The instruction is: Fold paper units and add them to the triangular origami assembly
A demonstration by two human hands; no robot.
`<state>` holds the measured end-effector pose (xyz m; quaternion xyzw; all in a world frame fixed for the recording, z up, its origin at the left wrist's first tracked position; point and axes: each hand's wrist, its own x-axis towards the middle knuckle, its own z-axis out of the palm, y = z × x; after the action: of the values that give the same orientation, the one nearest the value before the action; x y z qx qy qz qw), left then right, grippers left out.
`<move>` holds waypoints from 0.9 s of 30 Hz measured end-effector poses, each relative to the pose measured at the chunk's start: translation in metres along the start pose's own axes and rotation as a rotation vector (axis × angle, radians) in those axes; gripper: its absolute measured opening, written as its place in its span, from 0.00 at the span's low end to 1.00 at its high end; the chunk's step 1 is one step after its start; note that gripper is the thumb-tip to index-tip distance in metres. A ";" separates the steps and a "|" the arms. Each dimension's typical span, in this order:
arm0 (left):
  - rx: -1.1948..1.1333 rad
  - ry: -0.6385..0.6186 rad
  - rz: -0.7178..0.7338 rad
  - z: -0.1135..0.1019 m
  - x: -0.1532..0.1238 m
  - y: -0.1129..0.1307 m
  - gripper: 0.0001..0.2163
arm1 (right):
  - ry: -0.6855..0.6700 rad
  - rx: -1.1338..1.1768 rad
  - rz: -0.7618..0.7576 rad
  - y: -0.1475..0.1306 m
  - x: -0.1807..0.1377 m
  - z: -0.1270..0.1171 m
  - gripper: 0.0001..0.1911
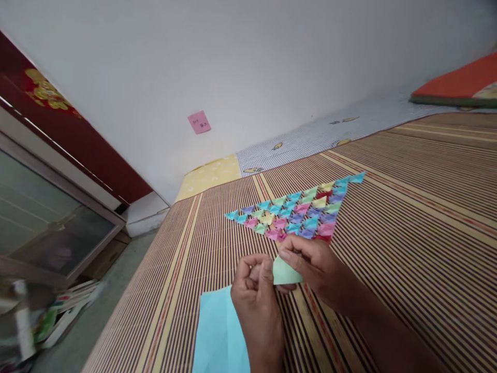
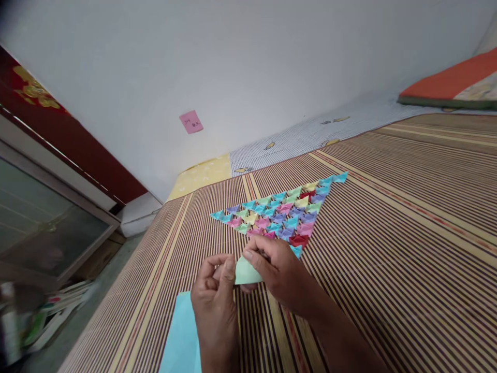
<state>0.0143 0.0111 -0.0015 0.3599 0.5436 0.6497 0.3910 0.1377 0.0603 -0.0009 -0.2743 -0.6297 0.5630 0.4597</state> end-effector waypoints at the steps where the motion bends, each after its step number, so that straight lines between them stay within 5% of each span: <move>1: 0.021 -0.043 -0.018 -0.002 0.001 0.002 0.14 | -0.024 0.010 0.006 -0.001 0.000 -0.004 0.15; 6: 0.103 -0.319 -0.138 -0.014 0.007 0.007 0.14 | -0.084 -0.187 -0.057 -0.008 -0.003 -0.016 0.15; 10: 0.032 -0.446 -0.199 -0.020 0.008 0.003 0.11 | -0.095 -0.094 0.008 -0.009 -0.002 -0.014 0.12; 14: -0.154 -0.323 -0.174 -0.014 0.006 -0.004 0.09 | 0.042 0.147 0.083 -0.001 0.002 -0.009 0.14; 19: -0.341 -0.124 -0.155 -0.004 0.007 -0.003 0.11 | -0.067 0.249 0.090 0.004 0.004 -0.002 0.10; 27: -0.328 -0.272 -0.238 -0.010 0.000 -0.002 0.10 | 0.115 -0.024 -0.064 0.007 0.003 -0.002 0.18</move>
<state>0.0058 0.0074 -0.0050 0.3091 0.4115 0.6242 0.5877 0.1370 0.0660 -0.0072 -0.2917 -0.6174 0.5236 0.5095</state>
